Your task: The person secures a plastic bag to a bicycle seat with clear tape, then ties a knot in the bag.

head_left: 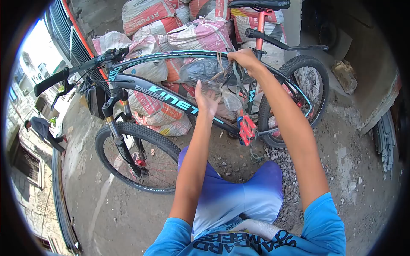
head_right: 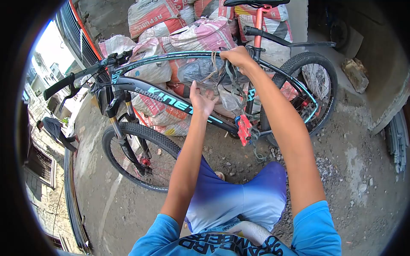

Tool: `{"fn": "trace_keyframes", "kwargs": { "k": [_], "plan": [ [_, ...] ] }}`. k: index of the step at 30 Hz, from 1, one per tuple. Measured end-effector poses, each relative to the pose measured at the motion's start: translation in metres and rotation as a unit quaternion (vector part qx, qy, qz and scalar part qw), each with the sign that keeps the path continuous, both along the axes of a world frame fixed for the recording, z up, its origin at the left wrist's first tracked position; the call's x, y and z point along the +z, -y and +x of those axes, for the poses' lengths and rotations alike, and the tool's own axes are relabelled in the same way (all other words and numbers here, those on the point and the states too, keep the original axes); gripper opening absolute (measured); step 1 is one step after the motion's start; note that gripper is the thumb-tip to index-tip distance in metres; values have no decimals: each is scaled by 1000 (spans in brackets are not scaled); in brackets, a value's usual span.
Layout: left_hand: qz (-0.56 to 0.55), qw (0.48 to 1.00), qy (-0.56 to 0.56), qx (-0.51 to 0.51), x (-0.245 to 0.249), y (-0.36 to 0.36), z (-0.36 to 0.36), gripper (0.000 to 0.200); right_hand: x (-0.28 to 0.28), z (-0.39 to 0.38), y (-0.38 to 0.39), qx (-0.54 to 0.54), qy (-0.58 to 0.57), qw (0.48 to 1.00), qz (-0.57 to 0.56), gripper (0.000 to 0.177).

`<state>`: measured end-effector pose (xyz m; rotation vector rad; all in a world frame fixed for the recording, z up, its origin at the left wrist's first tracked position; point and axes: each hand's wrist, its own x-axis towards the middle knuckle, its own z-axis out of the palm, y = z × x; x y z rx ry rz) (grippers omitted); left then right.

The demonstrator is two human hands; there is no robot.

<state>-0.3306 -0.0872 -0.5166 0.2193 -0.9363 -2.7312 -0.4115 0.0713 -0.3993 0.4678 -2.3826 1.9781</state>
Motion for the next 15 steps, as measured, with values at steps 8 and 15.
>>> {"fn": "trace_keyframes", "kwargs": {
  "k": [8, 15],
  "plan": [
    [-97, 991, -43, -79, -7, 22, 12, 102, -17, 130, -161, 245, -56, 909, -333, 18],
    [-452, 883, -52, 119, -29, -2, 54, 46, -85, 221, -331, 175, -86, 853, -485, 18]
  ]
}}
